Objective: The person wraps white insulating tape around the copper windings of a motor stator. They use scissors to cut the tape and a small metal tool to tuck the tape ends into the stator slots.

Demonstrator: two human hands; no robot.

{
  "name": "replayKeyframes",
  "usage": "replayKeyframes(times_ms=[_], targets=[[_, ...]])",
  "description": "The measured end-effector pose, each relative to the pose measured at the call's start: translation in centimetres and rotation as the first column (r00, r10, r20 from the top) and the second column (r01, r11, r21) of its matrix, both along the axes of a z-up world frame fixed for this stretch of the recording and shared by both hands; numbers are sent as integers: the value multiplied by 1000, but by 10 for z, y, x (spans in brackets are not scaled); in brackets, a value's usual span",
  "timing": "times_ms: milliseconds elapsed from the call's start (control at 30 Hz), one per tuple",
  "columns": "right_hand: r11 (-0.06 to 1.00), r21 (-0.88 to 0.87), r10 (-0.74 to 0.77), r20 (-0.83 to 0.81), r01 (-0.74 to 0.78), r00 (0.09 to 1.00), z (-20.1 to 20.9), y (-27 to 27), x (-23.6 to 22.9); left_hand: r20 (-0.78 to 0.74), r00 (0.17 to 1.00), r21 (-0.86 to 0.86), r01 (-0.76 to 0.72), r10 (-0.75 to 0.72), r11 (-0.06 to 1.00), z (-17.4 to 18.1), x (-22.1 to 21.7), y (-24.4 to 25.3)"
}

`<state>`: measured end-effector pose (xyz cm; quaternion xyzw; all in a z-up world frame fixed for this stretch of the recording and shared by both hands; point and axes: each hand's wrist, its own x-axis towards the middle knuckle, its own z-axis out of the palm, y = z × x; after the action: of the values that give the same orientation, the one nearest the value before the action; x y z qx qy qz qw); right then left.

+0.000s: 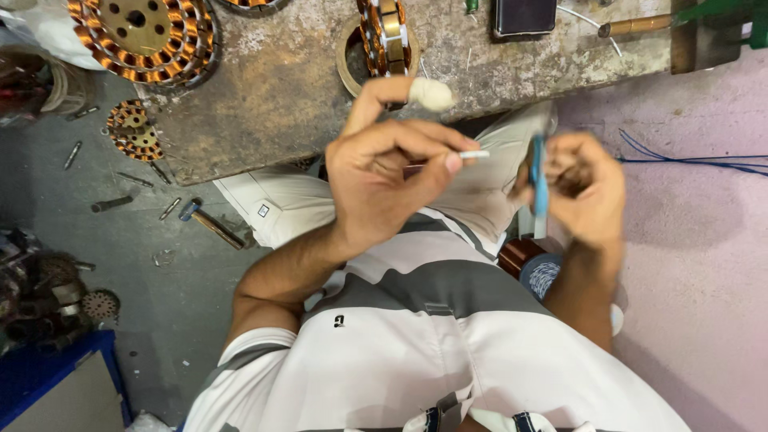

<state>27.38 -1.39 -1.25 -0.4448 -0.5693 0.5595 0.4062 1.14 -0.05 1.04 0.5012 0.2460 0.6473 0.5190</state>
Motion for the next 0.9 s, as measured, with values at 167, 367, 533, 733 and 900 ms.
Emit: replayKeyframes(times_ms=[167, 367, 533, 733, 900], targets=[[996, 87, 35, -185, -19, 982, -4, -43, -35, -69, 996, -60, -56, 52, 997, 5, 2, 6], [992, 108, 64, 40, -68, 997, 5, -39, -49, -61, 994, -57, -94, 90, 994, 13, 6, 1], [969, 236, 54, 92, -75, 994, 1, -35, -47, -112, 985, -37, -137, 132, 990, 16, 3, -3], [975, 204, 66, 88, -83, 994, -2, -36, -46, -133, 983, 2, -127, 127, 992, 20, 2, -4], [953, 282, 106, 40, -113, 994, -6, -34, -44, -192, 972, 80, -124, 138, 989, 30, -3, -4]])
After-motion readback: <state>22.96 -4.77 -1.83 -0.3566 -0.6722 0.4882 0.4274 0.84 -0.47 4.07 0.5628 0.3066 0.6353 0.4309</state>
